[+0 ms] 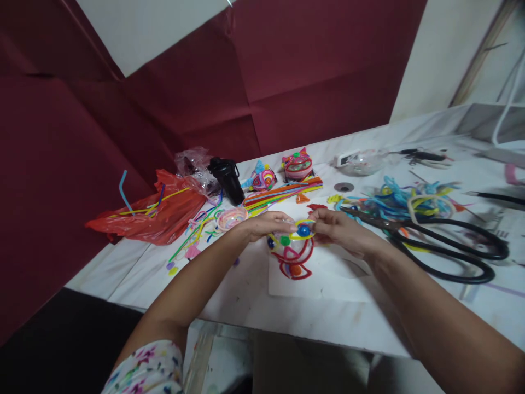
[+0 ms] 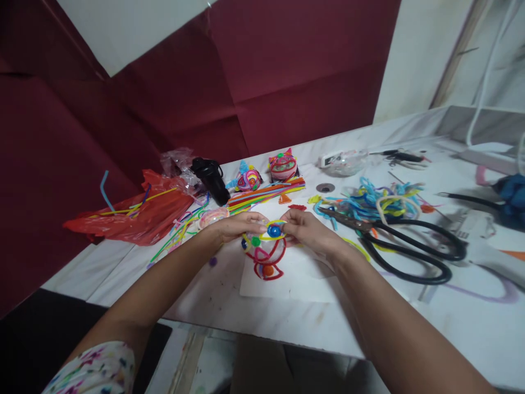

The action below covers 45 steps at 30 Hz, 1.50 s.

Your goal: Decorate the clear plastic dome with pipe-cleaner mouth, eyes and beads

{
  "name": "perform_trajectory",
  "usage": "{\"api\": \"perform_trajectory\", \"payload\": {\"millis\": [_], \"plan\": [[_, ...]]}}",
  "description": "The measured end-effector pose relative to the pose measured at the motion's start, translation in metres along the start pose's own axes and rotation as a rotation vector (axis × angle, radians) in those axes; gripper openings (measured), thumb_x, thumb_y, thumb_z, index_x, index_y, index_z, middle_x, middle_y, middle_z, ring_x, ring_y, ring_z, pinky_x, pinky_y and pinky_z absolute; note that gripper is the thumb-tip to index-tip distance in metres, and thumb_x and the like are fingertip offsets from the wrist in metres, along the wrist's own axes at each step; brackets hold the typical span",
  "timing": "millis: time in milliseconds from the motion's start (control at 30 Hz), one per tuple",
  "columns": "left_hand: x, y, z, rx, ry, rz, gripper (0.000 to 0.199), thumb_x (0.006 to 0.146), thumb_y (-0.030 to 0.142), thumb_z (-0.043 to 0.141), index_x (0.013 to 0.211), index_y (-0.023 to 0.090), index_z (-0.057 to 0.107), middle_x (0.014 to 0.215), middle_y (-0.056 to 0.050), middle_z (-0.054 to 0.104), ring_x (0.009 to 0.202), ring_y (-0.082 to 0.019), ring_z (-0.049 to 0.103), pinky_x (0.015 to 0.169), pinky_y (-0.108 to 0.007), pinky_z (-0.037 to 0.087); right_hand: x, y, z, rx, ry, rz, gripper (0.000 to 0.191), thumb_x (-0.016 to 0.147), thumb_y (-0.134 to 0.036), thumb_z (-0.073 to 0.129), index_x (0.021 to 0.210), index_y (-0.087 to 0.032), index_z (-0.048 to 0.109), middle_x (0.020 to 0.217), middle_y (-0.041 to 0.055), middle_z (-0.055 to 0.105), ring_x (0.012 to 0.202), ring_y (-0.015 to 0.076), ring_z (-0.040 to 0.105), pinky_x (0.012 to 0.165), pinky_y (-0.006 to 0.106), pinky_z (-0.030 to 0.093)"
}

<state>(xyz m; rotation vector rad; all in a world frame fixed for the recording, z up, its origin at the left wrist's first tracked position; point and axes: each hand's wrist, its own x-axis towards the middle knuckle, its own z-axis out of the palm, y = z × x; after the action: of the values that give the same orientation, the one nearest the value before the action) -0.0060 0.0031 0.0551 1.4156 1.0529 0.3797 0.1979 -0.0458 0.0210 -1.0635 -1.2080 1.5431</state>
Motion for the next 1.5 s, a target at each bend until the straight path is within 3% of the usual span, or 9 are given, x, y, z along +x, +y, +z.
{"api": "perform_trajectory", "payload": {"millis": [367,567,733,867,1000,1500], "plan": [[0.0,-0.006,0.003,-0.043,0.022,0.014,0.054,0.04,0.03,0.093,0.082,0.013,0.063,0.072,0.002,0.063,0.062,-0.009,0.058,0.063,-0.025,0.043,-0.001,0.002,0.003,0.052,0.017,0.02,0.032,0.057,-0.033,0.084,0.075,-0.021,0.061,0.068,-0.0038,0.064,0.061,0.0097,0.057,0.056,0.021,0.049],[-0.008,-0.009,0.003,-0.078,0.05,0.059,0.055,0.043,0.03,0.093,0.086,0.012,0.064,0.077,0.0,0.064,0.067,-0.01,0.059,0.065,-0.024,0.044,-0.005,-0.002,-0.006,0.144,-0.011,0.123,0.024,0.07,-0.038,0.078,0.081,-0.021,0.066,0.086,0.0049,0.072,0.076,0.0176,0.067,0.069,0.031,0.059],[-0.016,-0.011,0.004,-0.079,0.081,0.086,0.055,0.045,0.03,0.092,0.089,0.013,0.064,0.078,0.0,0.064,0.067,-0.01,0.058,0.065,-0.024,0.044,-0.006,0.003,-0.008,0.109,-0.09,0.099,0.031,0.058,-0.037,0.087,0.071,-0.019,0.066,0.075,0.0009,0.069,0.07,0.014,0.064,0.067,0.027,0.056],[-0.025,-0.009,0.007,-0.037,0.086,0.123,0.058,0.044,0.033,0.092,0.09,0.014,0.062,0.074,0.002,0.061,0.064,-0.01,0.055,0.062,-0.022,0.041,-0.005,0.007,-0.004,0.12,-0.111,0.028,0.037,0.054,-0.042,0.089,0.072,-0.019,0.066,0.073,-0.0023,0.068,0.069,0.0108,0.061,0.07,0.025,0.053],[-0.035,-0.008,0.011,-0.001,0.084,0.122,0.062,0.044,0.037,0.091,0.092,0.016,0.059,0.072,0.003,0.059,0.061,-0.009,0.052,0.057,-0.022,0.039,-0.006,0.008,-0.001,0.111,-0.119,0.016,0.038,0.049,-0.037,0.091,0.071,-0.019,0.067,0.07,-0.0026,0.069,0.066,0.0102,0.06,0.067,0.024,0.051],[-0.051,-0.014,0.015,0.166,0.069,0.208,0.059,0.051,0.035,0.089,0.098,0.018,0.058,0.075,0.003,0.055,0.067,-0.01,0.051,0.058,-0.021,0.038,-0.011,0.004,0.006,0.09,-0.164,-0.008,0.041,0.048,-0.039,0.091,0.07,-0.018,0.065,0.063,-0.0018,0.07,0.058,0.0111,0.062,0.061,0.024,0.048]]}}
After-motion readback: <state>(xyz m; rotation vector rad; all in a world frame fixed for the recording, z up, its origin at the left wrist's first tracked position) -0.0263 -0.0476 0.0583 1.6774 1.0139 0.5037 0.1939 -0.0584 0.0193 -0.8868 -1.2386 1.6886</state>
